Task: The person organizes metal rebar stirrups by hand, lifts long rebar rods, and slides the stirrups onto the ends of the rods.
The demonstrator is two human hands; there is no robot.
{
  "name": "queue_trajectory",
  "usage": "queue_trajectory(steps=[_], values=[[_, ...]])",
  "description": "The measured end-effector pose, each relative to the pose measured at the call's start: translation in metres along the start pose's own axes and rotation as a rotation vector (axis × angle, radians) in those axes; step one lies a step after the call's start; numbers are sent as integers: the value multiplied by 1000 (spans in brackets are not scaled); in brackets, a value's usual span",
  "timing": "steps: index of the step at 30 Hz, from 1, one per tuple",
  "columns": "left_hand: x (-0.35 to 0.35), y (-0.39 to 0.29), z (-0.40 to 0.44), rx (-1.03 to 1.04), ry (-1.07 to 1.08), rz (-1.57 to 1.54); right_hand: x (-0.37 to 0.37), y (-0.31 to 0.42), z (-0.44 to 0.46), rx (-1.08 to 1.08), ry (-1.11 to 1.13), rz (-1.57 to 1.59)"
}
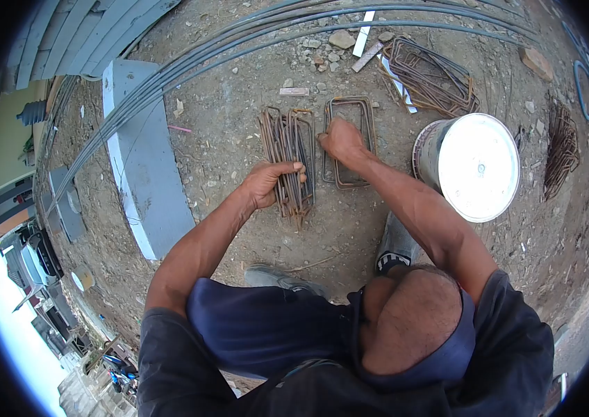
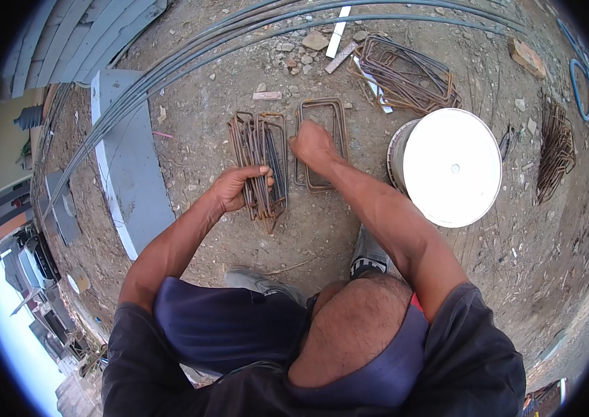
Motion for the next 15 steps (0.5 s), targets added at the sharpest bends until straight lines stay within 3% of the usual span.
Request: queue_trajectory(steps=[8,11,15], values=[[-7,2,0,-11,-8,-33,-34,12,-54,-30,-65,200],[-8,4,0,-16,-6,-52,-19,2,-70,-22,86,773],[0,3,-1,-25,44,-16,2,7,-81,49,270,1216]])
Point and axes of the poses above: each hand's wrist, its own z-axis towards the middle knuckle, its own x-axis out of the palm, y = z × x, the point moved 7 cm from there along z, towards the middle knuckle, and after that the axes turned 1 degree about z, right-handed, at the moved point
